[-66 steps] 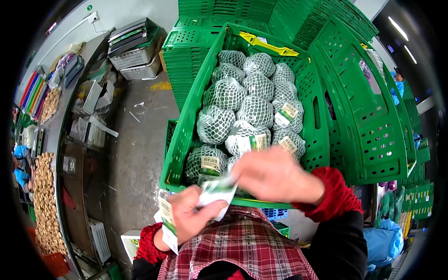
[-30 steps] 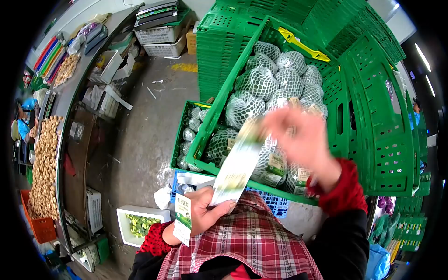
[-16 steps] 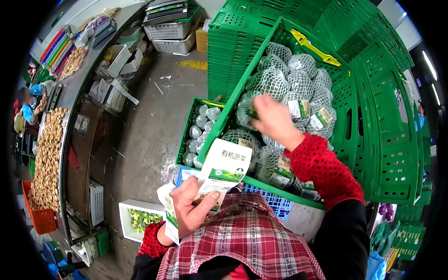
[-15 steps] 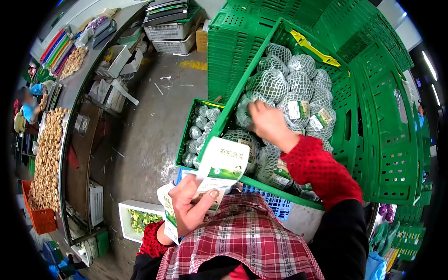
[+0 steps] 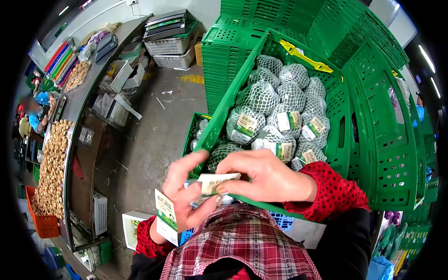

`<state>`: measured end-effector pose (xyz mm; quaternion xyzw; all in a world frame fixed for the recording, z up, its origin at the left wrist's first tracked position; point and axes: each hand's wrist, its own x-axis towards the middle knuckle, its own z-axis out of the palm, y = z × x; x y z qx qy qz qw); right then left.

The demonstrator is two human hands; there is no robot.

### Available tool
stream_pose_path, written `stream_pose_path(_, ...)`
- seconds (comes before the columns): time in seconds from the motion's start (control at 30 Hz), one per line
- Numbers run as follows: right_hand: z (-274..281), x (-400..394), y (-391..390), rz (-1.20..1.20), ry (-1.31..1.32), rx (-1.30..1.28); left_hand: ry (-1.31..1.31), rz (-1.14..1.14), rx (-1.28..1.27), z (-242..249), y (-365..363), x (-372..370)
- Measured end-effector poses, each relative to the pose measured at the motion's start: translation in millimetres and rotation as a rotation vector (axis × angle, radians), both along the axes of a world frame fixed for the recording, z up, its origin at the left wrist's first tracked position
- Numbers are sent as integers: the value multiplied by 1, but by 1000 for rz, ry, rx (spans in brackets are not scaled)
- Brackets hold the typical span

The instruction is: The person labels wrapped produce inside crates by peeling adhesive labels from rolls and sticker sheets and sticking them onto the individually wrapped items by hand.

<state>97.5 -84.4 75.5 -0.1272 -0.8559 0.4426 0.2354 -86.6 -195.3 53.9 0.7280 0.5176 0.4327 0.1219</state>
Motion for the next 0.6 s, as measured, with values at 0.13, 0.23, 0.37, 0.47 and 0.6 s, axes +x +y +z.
stream_pose_path(0.13, -2, 23, 0, -98, 32, 568, -177, -8, -196, -14, 5, 20)
stream_pose_path(0.23, 23, 54, 50, -355, 115, 83, -87, 13, -202, -12, 12, 31)
stream_pose_path(0.37, 7, 111, 169, -898, 278, -178, 381, -306, -37, -25, 56, 22)
stream_pose_path(0.47, -40, 94, 178, -937, 58, -294, -456, -559, -569, -97, 132, 19)
stream_pose_path(0.6, -58, 72, 176, -939, 17, -359, 642, -449, -243, -98, 220, 30)
